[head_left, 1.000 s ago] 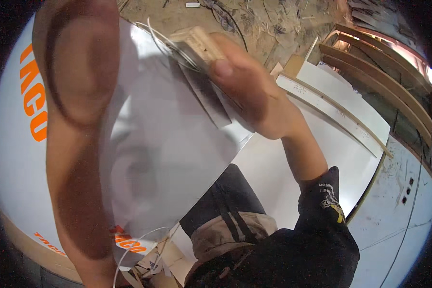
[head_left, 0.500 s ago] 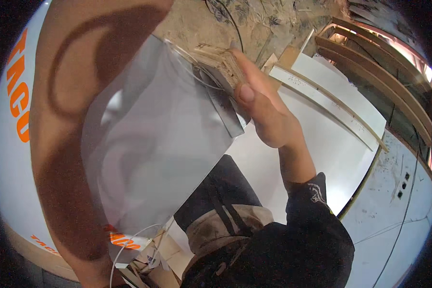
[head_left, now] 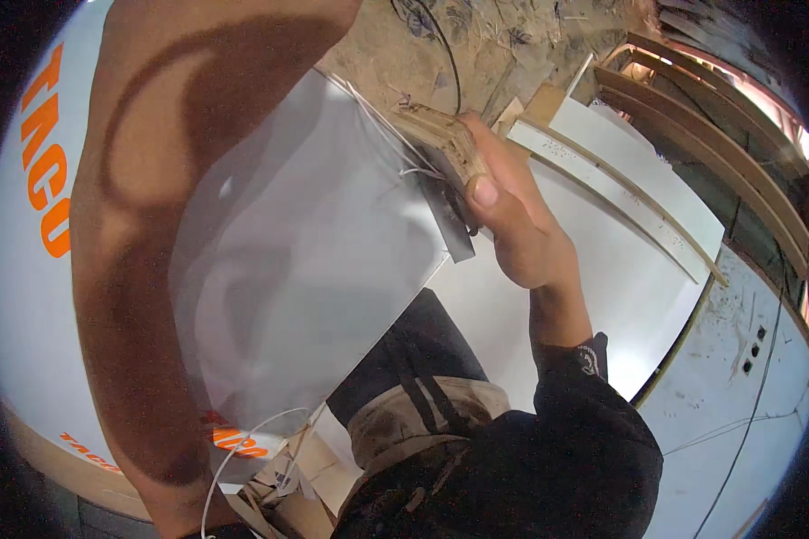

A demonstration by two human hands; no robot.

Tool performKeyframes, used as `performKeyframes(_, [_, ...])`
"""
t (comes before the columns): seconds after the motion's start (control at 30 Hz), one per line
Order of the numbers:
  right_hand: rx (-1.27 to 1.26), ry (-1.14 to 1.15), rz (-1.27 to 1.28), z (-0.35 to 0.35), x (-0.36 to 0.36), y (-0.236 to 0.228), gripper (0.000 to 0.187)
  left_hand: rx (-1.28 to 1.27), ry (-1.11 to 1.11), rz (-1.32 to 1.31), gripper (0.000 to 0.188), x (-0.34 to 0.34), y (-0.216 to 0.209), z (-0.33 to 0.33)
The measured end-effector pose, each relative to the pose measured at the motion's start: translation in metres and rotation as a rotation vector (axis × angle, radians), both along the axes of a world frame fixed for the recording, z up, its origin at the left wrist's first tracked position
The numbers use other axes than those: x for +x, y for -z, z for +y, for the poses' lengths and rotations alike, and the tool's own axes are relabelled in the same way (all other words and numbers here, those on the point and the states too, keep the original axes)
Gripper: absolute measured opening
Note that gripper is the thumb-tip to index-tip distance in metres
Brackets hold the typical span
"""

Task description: The person trims the edges of a laminated board using a handheld trimming tool, rotates the board on the workbench, and trims the remaining edges while peeling off excess material by hand.

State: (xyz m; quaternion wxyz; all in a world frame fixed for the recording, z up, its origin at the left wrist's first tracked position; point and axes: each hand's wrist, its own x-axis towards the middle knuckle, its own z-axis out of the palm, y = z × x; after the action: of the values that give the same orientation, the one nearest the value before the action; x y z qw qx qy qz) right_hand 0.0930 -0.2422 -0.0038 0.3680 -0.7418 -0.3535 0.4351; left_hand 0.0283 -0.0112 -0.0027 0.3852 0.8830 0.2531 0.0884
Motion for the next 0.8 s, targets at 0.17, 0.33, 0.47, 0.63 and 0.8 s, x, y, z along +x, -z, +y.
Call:
performKeyframes(0.17, [-0.111,0.05,0.017,-0.002,-0.008,-0.009,0.057,0.035,0.002,0.161,0.034,0.007,-0.016,0.006])
performKeyframes(0.33, [-0.14,0.147,0.024,-0.015,-0.016,-0.008,0.061,0.269,-0.039,-0.168,0.031,-0.004,0.004,-0.011])
performKeyframes(0.47, [-0.088,0.319,0.07,-0.031,-0.035,-0.001,0.068,0.374,0.013,-0.182,0.028,-0.009,-0.003,-0.008])
performKeyframes(0.63, [-0.192,0.405,0.089,-0.04,-0.042,-0.002,0.074,0.244,-0.046,-0.038,0.026,0.003,-0.002,-0.017])
performKeyframes(0.8, [-0.132,0.76,0.227,-0.052,-0.091,0.01,0.086,0.366,0.018,-0.151,0.025,0.0,-0.007,-0.012])
